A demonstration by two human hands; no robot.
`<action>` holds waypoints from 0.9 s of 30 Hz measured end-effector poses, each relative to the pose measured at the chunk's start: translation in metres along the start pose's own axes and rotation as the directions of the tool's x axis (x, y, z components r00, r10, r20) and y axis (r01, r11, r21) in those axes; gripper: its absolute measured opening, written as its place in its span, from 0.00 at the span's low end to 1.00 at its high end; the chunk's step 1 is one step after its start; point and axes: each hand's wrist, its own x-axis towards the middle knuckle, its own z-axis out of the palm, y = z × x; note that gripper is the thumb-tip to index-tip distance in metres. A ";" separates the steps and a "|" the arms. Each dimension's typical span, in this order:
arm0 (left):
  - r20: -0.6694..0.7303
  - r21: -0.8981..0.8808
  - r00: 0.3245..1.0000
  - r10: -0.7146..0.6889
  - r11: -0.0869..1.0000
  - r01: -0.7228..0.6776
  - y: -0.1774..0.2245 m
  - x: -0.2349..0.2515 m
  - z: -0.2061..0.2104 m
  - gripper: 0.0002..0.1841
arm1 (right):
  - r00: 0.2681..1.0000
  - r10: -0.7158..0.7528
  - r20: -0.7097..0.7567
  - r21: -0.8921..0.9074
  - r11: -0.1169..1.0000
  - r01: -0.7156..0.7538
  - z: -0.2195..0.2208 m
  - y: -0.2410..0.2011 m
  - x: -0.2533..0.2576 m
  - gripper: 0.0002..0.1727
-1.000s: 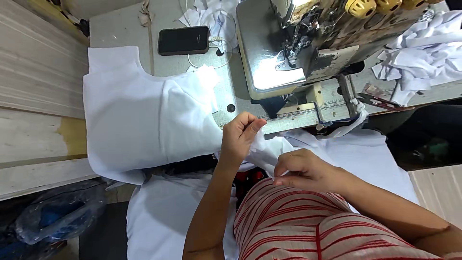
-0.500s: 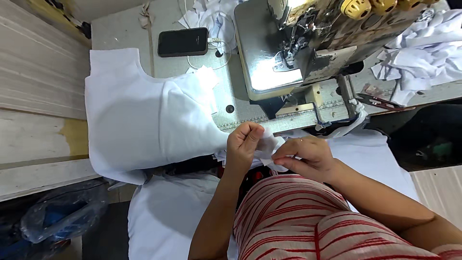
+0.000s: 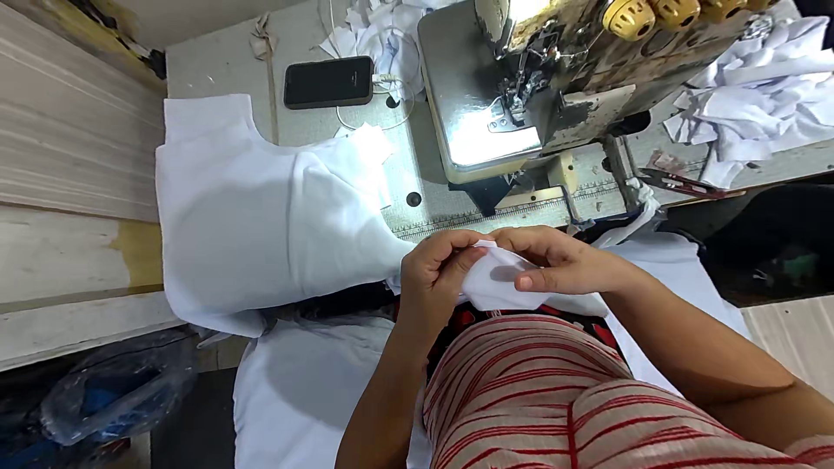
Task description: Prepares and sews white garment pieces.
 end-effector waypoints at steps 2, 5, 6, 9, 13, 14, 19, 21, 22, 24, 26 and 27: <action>-0.019 0.060 1.000 0.014 0.998 -0.013 0.007 0.001 -0.005 0.04 | 0.990 -0.079 0.115 0.065 0.995 0.072 -0.003 -0.003 0.003 0.19; -0.027 0.110 0.995 0.097 0.990 -0.094 0.021 0.004 -0.017 0.08 | 0.943 -0.206 0.262 0.176 0.971 0.164 -0.001 -0.009 0.011 0.16; -0.022 0.111 0.991 0.130 0.986 -0.127 0.027 0.007 -0.023 0.09 | 0.926 -0.222 0.307 0.199 0.966 0.166 -0.001 -0.012 0.013 0.15; -0.012 0.155 0.979 0.203 0.968 -0.199 0.051 0.019 -0.050 0.08 | 0.895 -0.210 0.394 0.169 0.973 0.155 -0.001 -0.017 0.014 0.18; -0.119 0.259 0.953 0.279 0.935 -0.242 0.071 0.033 -0.081 0.07 | 0.912 -0.162 0.378 -0.021 0.983 0.183 -0.018 -0.025 0.005 0.21; -0.147 0.270 0.946 0.290 0.932 -0.243 0.071 0.035 -0.087 0.07 | 0.926 -0.170 0.337 -0.063 0.977 0.203 -0.024 -0.030 0.001 0.20; -0.210 0.248 0.976 0.060 0.969 -0.006 0.023 0.020 -0.092 0.07 | 0.957 -0.234 0.171 -0.176 0.948 0.264 -0.035 -0.074 -0.009 0.15; -0.271 0.066 0.948 -0.167 0.979 0.191 0.012 0.004 -0.086 0.09 | 0.937 -0.242 0.253 -0.119 0.953 0.278 -0.024 -0.081 -0.003 0.17; -0.294 -0.034 0.926 -0.237 0.971 0.238 0.016 0.000 -0.088 0.11 | 0.919 -0.256 0.301 -0.088 0.952 0.294 -0.017 -0.082 0.004 0.17; -0.396 -0.078 0.899 -0.188 0.982 0.171 0.040 0.001 -0.104 0.13 | 0.889 -0.284 0.360 -0.057 0.944 0.325 -0.002 -0.084 0.019 0.14; -0.568 0.073 0.821 0.052 0.997 -0.013 0.078 0.017 -0.124 0.13 | 0.874 -0.327 0.359 -0.036 0.931 0.363 0.010 -0.089 0.034 0.10; -0.659 0.156 0.736 0.155 0.985 -0.067 0.098 0.029 -0.127 0.12 | 0.871 -0.356 0.338 -0.022 0.923 0.385 0.014 -0.092 0.039 0.09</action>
